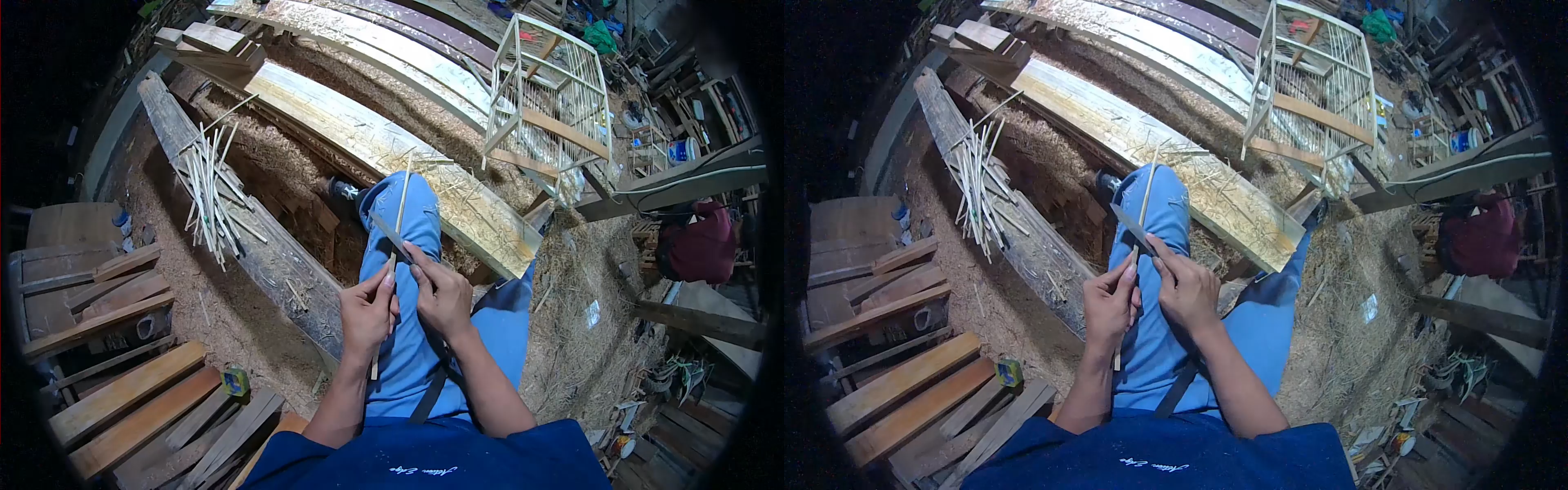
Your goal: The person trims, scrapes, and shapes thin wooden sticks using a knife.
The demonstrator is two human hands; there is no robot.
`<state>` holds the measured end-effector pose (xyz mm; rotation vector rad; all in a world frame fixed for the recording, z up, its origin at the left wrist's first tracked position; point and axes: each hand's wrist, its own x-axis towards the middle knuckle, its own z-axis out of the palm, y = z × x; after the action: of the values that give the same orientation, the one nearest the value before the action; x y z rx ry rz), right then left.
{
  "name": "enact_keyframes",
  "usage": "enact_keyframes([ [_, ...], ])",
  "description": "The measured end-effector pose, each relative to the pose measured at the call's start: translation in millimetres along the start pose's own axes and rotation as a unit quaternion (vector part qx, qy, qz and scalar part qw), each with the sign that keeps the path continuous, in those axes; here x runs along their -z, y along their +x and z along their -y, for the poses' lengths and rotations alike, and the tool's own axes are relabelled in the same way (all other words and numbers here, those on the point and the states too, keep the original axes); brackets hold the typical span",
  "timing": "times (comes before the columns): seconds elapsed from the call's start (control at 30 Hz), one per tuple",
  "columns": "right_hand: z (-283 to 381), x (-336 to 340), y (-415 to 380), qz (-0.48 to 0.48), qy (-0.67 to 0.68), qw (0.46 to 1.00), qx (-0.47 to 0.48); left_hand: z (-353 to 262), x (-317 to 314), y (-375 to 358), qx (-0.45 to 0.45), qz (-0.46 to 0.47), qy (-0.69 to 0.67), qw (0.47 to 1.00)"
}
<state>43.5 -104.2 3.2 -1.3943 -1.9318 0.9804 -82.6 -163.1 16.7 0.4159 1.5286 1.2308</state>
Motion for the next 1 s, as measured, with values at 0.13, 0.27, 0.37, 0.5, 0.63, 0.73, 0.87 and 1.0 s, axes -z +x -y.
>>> enact_keyframes([
  [0.13, 2, -1, 3, -0.004, -0.034, 0.999, -0.003, 1, 1, 1, -0.014, 0.005, -0.003, 1.000],
  [0.27, -1, -3, 35, -0.059, -0.017, 0.998, -0.012, 0, -2, -6, -0.008, 0.005, -0.012, 1.000],
  [0.37, 1, 1, 40, -0.021, -0.041, 0.999, -0.027, 3, 2, -4, -0.024, -0.005, -0.024, 0.999],
  [0.5, 1, 4, 22, -0.011, -0.019, 1.000, -0.013, 2, 3, -2, -0.021, 0.018, -0.025, 0.999],
  [0.63, 5, 9, -6, 0.018, -0.015, 1.000, 0.000, 2, 5, -5, -0.020, 0.025, -0.012, 0.999],
  [0.73, -1, 7, -9, 0.034, -0.028, 0.999, -0.025, 4, 1, -4, -0.015, 0.001, 0.008, 1.000],
  [0.87, 3, 6, 3, 0.021, -0.033, 0.999, -0.020, 7, 2, -4, -0.010, 0.000, -0.001, 1.000],
  [1.0, 3, 2, 21, -0.011, -0.040, 0.999, -0.008, 4, 1, -4, -0.007, -0.012, -0.004, 1.000],
])
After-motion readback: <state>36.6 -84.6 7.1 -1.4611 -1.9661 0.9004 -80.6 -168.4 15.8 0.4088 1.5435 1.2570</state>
